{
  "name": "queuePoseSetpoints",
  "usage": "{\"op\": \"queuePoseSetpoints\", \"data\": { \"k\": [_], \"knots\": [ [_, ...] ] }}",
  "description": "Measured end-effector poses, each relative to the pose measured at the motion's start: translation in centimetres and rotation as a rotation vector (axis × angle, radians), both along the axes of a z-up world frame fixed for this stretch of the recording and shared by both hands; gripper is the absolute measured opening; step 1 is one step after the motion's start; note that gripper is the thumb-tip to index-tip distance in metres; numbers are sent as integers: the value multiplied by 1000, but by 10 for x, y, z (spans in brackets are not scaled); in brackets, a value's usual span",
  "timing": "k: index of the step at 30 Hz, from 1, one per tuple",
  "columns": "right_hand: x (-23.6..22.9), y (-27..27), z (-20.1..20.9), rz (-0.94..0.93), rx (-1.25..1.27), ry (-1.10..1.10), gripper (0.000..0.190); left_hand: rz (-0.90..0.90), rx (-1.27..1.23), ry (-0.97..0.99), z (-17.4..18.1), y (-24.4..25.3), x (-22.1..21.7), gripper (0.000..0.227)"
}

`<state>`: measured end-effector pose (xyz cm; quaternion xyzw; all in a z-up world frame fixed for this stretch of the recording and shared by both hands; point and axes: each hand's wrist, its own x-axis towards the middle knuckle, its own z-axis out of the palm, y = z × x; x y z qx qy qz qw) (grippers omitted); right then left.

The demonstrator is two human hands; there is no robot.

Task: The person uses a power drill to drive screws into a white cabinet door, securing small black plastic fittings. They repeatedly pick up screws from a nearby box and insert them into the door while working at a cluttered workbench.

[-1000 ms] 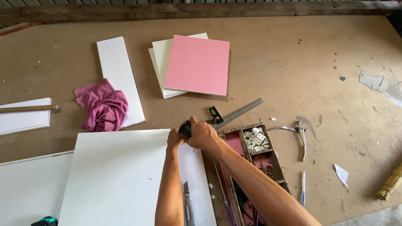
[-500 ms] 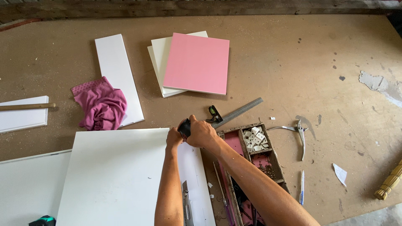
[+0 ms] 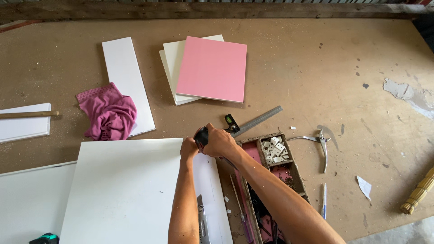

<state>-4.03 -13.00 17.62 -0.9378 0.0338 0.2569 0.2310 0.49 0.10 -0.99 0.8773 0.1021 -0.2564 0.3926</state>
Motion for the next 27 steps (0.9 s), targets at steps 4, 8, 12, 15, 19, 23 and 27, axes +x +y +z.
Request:
{"op": "queuePoseSetpoints", "data": {
  "k": [4,8,12,15,19,23,27],
  "knots": [
    [-6,2,13,6,17,-16,90,-33,44,20,0,2,0,26],
    [-3,-4,12,40,-1,8,89,-26,36,21,1,1,-3,21],
    [-1,-3,23,63,-6,18,92,-28,16,13,3,-1,-4,22],
    [0,-9,13,-1,28,24,96,16,-57,-16,7,0,-12,22],
    [-2,-12,12,-26,17,2,94,32,-117,-54,15,1,-21,26],
    [-18,-9,40,28,7,31,89,29,-60,-38,13,-1,-16,21],
    [-53,-42,112,-64,92,-50,80,59,6,-145,9,-6,-25,24]
  ]
}}
